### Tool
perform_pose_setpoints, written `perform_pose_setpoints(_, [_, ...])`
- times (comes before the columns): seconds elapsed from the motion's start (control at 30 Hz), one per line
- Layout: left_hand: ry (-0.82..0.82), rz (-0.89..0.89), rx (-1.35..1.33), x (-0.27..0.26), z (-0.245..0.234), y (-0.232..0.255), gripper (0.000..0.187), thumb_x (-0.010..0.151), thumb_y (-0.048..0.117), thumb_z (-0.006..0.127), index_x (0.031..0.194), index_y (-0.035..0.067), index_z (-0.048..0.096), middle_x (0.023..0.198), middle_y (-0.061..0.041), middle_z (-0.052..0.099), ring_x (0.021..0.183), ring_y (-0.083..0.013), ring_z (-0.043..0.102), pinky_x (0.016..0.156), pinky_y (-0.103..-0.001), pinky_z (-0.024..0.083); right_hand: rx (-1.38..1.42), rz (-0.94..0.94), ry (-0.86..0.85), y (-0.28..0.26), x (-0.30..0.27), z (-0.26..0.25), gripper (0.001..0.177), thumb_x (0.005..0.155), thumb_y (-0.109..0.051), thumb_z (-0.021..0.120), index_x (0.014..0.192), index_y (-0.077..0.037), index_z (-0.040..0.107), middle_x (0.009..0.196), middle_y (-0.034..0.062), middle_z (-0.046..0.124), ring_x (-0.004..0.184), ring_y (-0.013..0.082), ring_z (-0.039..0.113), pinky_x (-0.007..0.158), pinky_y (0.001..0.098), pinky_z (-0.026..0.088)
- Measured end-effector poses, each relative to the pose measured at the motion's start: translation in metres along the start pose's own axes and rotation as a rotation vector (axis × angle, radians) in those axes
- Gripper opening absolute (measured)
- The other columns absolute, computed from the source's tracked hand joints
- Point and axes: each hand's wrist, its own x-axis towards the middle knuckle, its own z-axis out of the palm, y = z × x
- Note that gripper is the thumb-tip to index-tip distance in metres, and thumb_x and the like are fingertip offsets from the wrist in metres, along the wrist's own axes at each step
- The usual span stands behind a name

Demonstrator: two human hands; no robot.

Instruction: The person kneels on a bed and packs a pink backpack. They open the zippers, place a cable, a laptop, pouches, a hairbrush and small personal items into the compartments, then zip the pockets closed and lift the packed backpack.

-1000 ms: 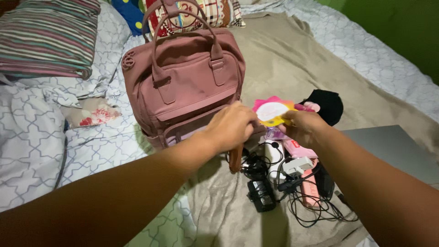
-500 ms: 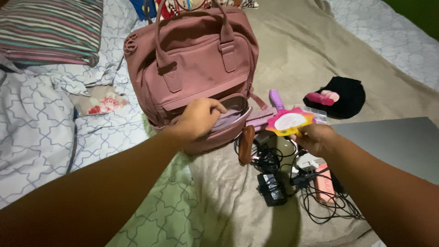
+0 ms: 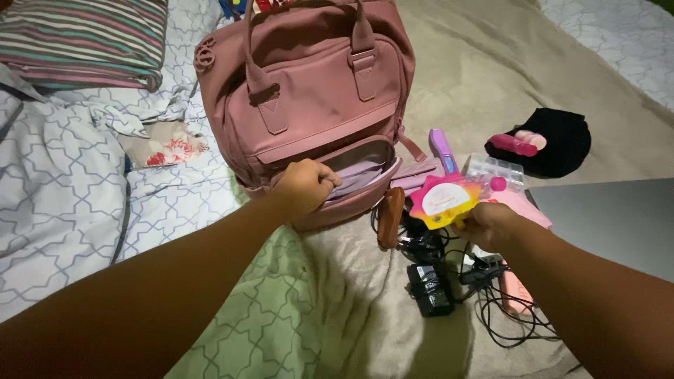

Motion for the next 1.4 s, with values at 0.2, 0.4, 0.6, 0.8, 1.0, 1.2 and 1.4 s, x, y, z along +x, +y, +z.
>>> perform_pose_setpoints(0.2, [0.016,-0.068,0.098,-0.003,0.0,-0.005,0.026,0.09,0.025,0.06,0.105,0.023,0.082,0.076,-0.006,0.077,0.074,-0.0213,0.072,0.081,-0.037,0.056,-0.051,0.009,-0.038,0.006,-0.002,0.007,0.028,0.104,-0.007,0.042,0.129,-0.007,0.055,0.121,0.0137,0.063,0.105,0.0298,0.068,0.098,0.0453,0.057])
perform_pose_setpoints(0.4, [0.031,0.007,0.11,0.006,0.012,-0.026,0.026,0.09,0.024,0.06,0.103,0.022,0.082,0.096,-0.004,0.077,0.089,-0.0227,0.073,0.091,-0.038,0.054,-0.141,0.013,-0.063,0.011,0.007,0.009,0.025,0.102,-0.018,0.052,0.124,-0.008,0.059,0.112,0.0156,0.068,0.098,0.0303,0.069,0.087,0.0408,0.059])
perform_pose_setpoints(0.6, [0.033,-0.08,0.027,0.01,0.013,-0.042,0.029,0.091,0.019,0.056,0.102,0.02,0.083,0.091,-0.01,0.078,0.082,-0.0267,0.074,0.083,-0.039,0.059,-0.672,-0.283,0.116,-0.006,-0.04,0.016,0.034,0.098,-0.022,0.065,0.123,0.001,0.066,0.112,0.0236,0.067,0.087,0.037,0.071,0.077,0.0544,0.06])
perform_pose_setpoints(0.8, [-0.097,-0.067,0.144,0.005,0.004,-0.043,0.029,0.09,0.02,0.059,0.104,0.021,0.084,0.084,-0.006,0.079,0.072,-0.0208,0.073,0.072,-0.036,0.058,-1.091,-0.772,0.231,-0.038,-0.123,0.079,0.068,0.087,-0.03,0.077,0.142,-0.001,0.05,0.131,0.0276,0.061,0.12,0.04,0.064,0.103,0.0467,0.051])
perform_pose_setpoints(1.0, [-0.369,-0.174,0.167,0.038,0.013,-0.059,0.037,0.099,0.022,0.049,0.127,0.025,0.073,0.091,-0.006,0.078,0.079,-0.0224,0.07,0.073,-0.039,0.059,-1.284,-1.289,-0.115,-0.027,-0.178,0.133,0.066,0.082,-0.013,0.072,0.145,-0.018,0.053,0.145,0.0259,0.041,0.123,0.0436,0.054,0.099,0.0457,0.048])
perform_pose_setpoints(1.2, [-0.607,-0.2,0.22,0.083,0.045,-0.109,0.038,0.106,0.023,0.047,0.134,0.004,0.063,0.131,-0.02,0.063,0.116,-0.0408,0.063,0.083,-0.049,0.056,-1.282,-1.285,-0.264,-0.008,-0.19,0.143,0.034,0.087,-0.016,0.072,0.12,-0.013,0.065,0.14,0.0158,0.049,0.107,0.0286,0.068,0.094,0.038,0.056])
perform_pose_setpoints(1.4, [-0.659,-0.109,0.436,0.12,0.07,-0.125,0.058,0.092,0.03,0.057,0.149,0.02,0.055,0.153,-0.007,0.055,0.135,-0.0297,0.056,0.111,-0.044,0.046,-1.205,-1.328,-0.268,-0.005,-0.185,0.138,0.025,0.089,-0.016,0.072,0.11,-0.006,0.064,0.131,0.0147,0.053,0.108,0.0292,0.067,0.093,0.0381,0.056])
